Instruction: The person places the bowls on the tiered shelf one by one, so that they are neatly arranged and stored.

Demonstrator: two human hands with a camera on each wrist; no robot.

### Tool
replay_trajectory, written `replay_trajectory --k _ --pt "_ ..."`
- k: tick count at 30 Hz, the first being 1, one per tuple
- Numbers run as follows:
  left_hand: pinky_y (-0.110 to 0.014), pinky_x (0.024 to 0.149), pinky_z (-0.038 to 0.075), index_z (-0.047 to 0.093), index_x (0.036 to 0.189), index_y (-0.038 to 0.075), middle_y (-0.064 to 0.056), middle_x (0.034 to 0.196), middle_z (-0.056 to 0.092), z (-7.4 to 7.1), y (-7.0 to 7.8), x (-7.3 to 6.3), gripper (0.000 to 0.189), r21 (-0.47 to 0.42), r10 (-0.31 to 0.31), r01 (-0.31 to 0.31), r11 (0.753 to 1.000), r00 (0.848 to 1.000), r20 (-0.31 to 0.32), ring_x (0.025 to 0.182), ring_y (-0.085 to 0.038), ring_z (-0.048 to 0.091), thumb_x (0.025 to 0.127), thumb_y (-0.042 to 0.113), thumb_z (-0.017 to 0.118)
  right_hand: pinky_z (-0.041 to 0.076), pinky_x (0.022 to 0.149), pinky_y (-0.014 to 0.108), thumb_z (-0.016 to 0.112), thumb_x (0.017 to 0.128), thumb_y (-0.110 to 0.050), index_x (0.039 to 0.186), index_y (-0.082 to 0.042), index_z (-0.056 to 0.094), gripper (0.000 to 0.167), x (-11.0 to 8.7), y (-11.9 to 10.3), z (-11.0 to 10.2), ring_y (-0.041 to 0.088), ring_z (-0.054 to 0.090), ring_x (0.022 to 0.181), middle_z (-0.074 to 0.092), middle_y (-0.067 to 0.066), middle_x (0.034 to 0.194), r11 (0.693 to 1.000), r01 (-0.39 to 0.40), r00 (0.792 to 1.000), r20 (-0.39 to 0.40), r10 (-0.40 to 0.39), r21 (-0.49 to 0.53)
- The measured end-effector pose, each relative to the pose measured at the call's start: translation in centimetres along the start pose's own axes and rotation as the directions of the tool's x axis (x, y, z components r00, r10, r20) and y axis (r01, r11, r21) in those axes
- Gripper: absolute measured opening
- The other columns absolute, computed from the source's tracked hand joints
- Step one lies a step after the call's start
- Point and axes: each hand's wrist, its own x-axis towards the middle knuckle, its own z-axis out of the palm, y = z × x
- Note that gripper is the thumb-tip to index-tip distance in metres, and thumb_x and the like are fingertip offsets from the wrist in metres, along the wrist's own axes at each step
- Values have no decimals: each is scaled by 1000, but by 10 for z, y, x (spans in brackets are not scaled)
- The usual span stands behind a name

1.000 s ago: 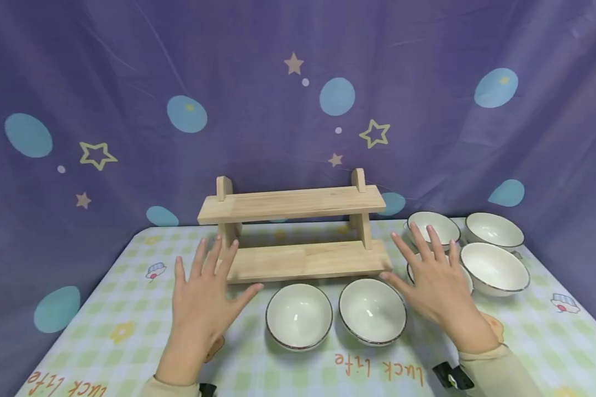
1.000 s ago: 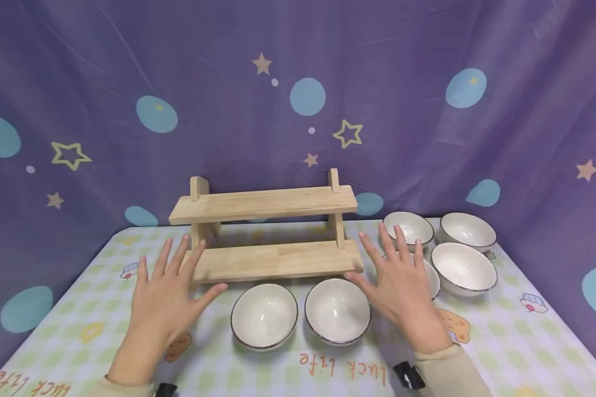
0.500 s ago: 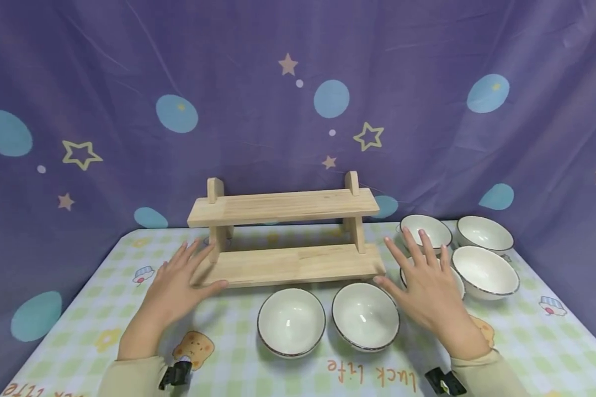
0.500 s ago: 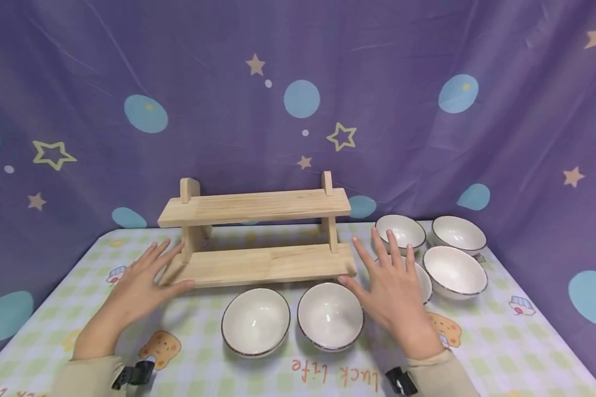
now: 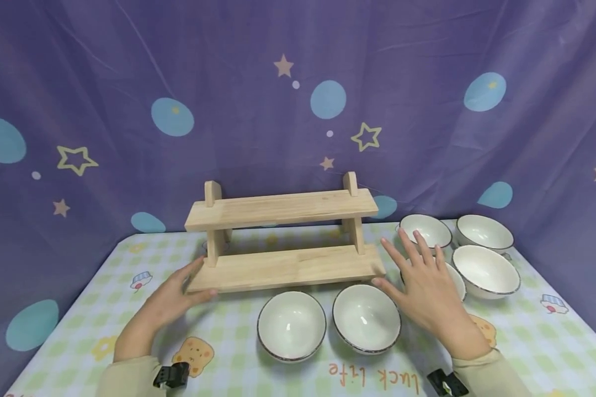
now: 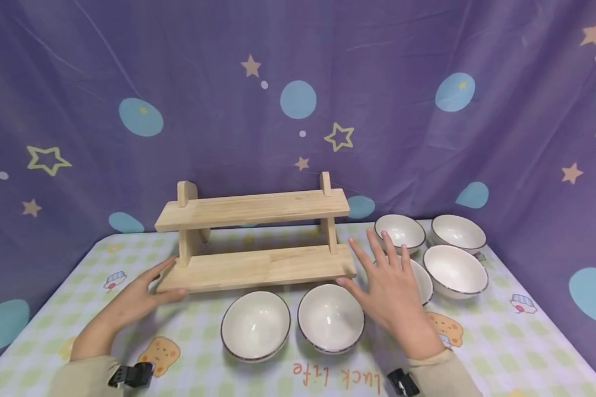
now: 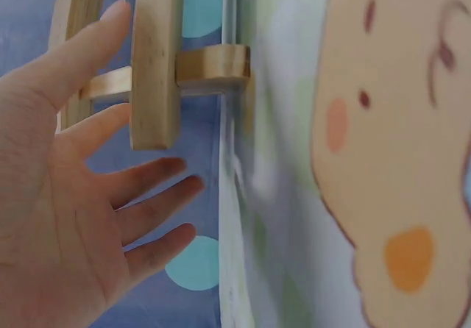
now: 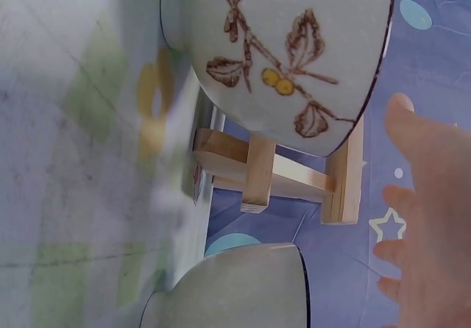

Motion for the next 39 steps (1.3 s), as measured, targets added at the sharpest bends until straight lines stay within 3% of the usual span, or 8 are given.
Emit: replay_trajectory --k 6,20,26,35,39 --pt "-69 96 37 17 159 9 -36 146 38 -3 -7 0 97 64 -55 56 996 998 -17 130 -53 40 91 63 60 15 113 65 58 94 -59 156 -21 35 76 3 -2 -2 41 18 146 23 15 161 998 36 999 -22 -35 48" --pt "-64 94 41 27 156 4 -33 142 44 -9 -9 0 93 50 -51 53 997 997 -56 125 -46 46 90 57 65 28 110 57 67 91 -52 153 -24 39 74 8 -25 4 35 36 140 35 7 157 964 149 989 -44 -142 219" --pt "-63 91 43 30 156 7 -31 138 49 -8 -10 -1 92 65 -49 54 996 996 -76 123 -45 48 89 60 64 31 108 59 65 92 -54 154 -31 37 72 3 -36 3 34 38 139 38 6 155 940 105 993 23 -119 326" --pt "-50 79 49 34 154 7 -26 131 56 1 -10 0 90 46 -68 71 996 995 -74 109 -36 57 89 60 65 38 106 53 67 92 -48 146 -27 50 60 -7 -51 2 26 43 137 48 -1 148 886 38 991 96 -92 462" --pt "-47 77 49 34 154 7 -24 128 59 2 -9 -1 91 38 -76 79 996 995 -69 103 -32 59 88 60 65 42 104 52 68 92 -47 144 -27 52 58 -6 -60 0 24 47 134 52 -3 145 870 33 982 148 -120 492"
